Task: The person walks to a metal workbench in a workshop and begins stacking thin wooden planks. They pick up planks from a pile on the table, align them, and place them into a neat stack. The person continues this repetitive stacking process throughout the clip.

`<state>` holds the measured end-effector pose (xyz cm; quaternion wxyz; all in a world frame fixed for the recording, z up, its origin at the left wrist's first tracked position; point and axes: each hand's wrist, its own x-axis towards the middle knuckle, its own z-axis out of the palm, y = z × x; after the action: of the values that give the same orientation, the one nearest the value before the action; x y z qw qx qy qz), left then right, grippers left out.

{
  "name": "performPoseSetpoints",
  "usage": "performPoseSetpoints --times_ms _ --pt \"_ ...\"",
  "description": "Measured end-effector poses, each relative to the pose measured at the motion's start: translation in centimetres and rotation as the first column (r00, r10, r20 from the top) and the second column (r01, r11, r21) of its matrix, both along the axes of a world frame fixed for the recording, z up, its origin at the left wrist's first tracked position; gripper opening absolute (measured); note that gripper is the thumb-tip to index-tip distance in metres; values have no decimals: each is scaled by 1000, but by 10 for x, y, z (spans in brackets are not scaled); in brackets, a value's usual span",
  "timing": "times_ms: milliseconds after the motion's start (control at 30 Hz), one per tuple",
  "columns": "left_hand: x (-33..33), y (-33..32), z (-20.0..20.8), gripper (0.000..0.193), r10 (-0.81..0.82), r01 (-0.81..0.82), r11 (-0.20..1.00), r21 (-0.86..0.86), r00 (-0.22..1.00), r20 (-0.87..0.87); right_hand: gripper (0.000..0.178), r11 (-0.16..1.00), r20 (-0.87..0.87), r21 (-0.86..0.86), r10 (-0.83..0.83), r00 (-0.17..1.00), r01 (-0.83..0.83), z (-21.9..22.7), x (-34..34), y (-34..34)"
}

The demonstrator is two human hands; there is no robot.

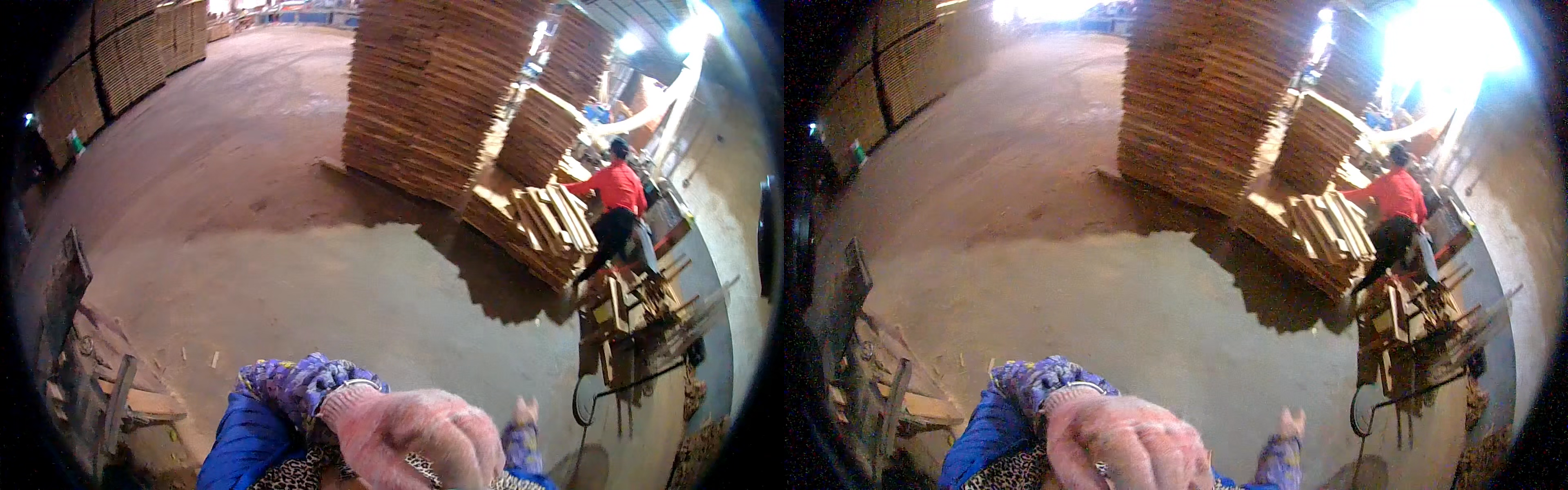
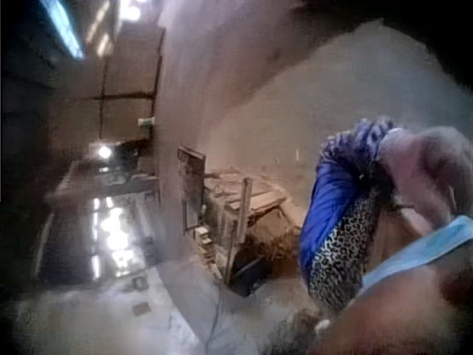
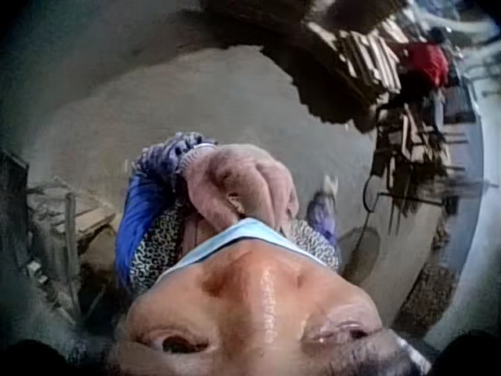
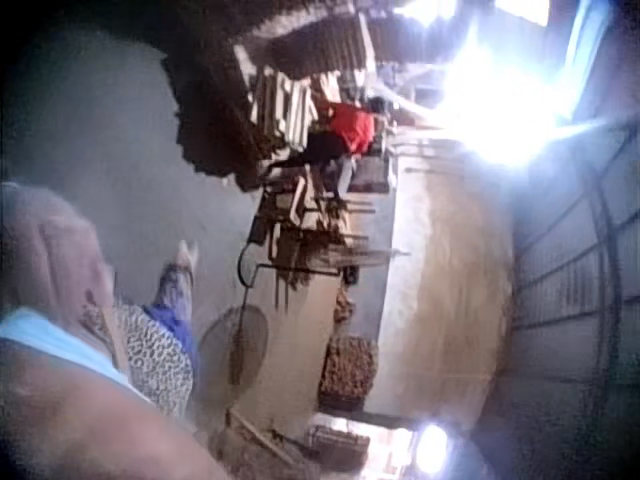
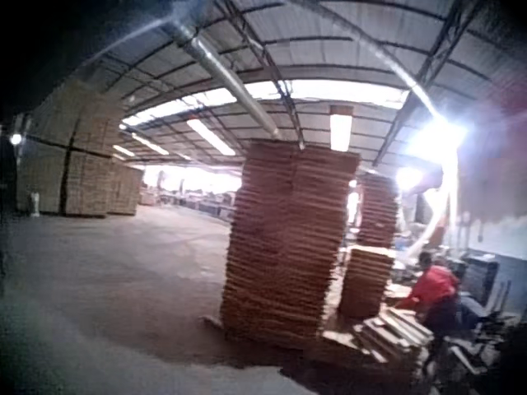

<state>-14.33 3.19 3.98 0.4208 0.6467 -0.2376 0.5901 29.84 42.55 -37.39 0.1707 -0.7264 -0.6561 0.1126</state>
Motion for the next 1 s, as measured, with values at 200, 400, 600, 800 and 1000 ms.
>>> performPoseSetpoints --times_ms 200,400,600,800,1000 --pt "-238 8 -4 24 472 -473 872 -126 881 -33 77 535 -572 -191 620 536 -823 64 -639 -50" --pt "-508 34 -4 19 607 -601 786 -142 794 -2 75 111 -547 -255 803 238 -960 7 -931 -71" --pt "-763 33 -6 17 700 -708 704 -46 683 206 79 -94 -563 -804 440 700 -588 -177 -875 139" --pt "-1037 146 -31 23 841 -841 539 -49 540 -31 79 206 -176 -897 646 743 -392 -155 -1155 138" --pt "-1253 109 -101 39 822 -222 -11 -975 554 -135 80 177 -417 -636 739 528 -751 -134 -1592 143"
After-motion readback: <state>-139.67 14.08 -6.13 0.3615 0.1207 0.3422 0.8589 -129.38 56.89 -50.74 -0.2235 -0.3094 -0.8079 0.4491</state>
